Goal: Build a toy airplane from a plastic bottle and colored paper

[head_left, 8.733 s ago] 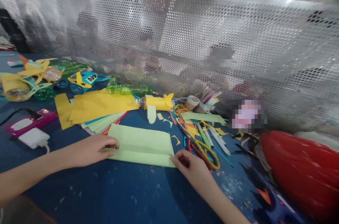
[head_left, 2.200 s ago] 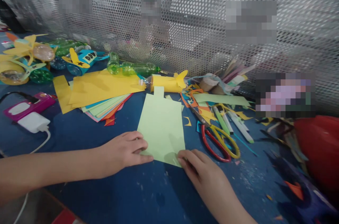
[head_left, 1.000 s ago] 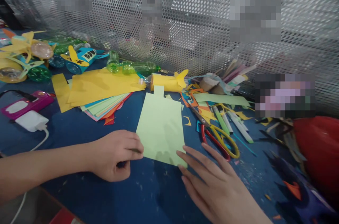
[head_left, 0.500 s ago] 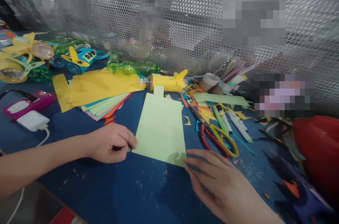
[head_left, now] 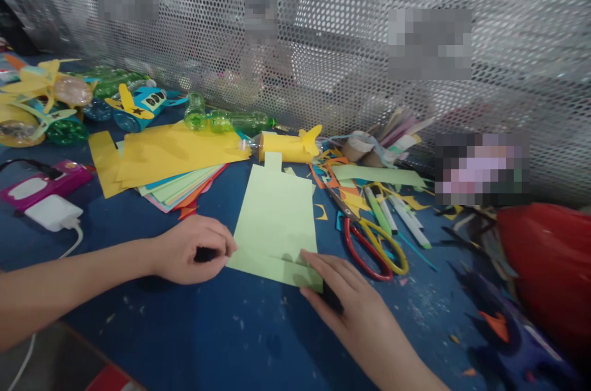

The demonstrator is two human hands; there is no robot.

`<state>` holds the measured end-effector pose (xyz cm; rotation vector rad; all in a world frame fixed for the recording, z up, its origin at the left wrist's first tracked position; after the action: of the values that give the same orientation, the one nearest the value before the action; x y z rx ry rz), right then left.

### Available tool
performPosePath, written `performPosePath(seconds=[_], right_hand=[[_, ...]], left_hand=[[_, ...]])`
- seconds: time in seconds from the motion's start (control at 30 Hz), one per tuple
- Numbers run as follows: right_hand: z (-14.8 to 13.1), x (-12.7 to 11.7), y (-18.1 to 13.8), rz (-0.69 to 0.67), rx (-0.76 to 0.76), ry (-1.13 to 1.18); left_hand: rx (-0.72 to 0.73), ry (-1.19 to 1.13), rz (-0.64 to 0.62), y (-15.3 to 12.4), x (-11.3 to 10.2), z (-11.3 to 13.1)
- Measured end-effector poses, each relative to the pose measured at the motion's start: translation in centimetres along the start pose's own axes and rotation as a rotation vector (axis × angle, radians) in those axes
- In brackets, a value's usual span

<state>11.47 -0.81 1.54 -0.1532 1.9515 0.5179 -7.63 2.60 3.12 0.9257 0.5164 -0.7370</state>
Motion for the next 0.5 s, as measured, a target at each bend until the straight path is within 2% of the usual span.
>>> performPosePath(seconds=[0.1, 0.2, 0.33, 0.4, 0.5], right_hand=[[0.3, 0.6, 0.0, -0.025, 0.03, 0.018], [0.1, 0.5, 0.1, -0.049, 0.051, 0.088], [-0.3, -0.2, 0.2, -0.053, 0.036, 0.144], [-0.3, -1.0, 0.3, -0.006, 0.029, 0.132], [0.0, -2.9, 0.2, 0.105, 0.029, 0.093]], left_hand=[[-0.133, 0.029, -0.018, -0.2, 0.0, -1.0], [-0.236, 0.08, -0.113, -0.4, 0.5, -2.0], [-0.213, 0.098, -0.237, -0.7, 1.4, -2.4], [-0.189, 0.095, -0.196, -0.6, 1.3, -2.5], [-0.166, 0.095, -0.027, 0.0, -0.1, -2.6]])
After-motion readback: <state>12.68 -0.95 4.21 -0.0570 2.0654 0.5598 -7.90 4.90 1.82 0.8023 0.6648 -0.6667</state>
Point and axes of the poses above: each hand's wrist, its own y-axis towards the middle knuckle, its own x-axis out of the palm, z = x × y, the point moved 8 cm from there along y, towards the middle knuckle, and after that the axes turned 12 degrees about x, right-handed, at the moved point
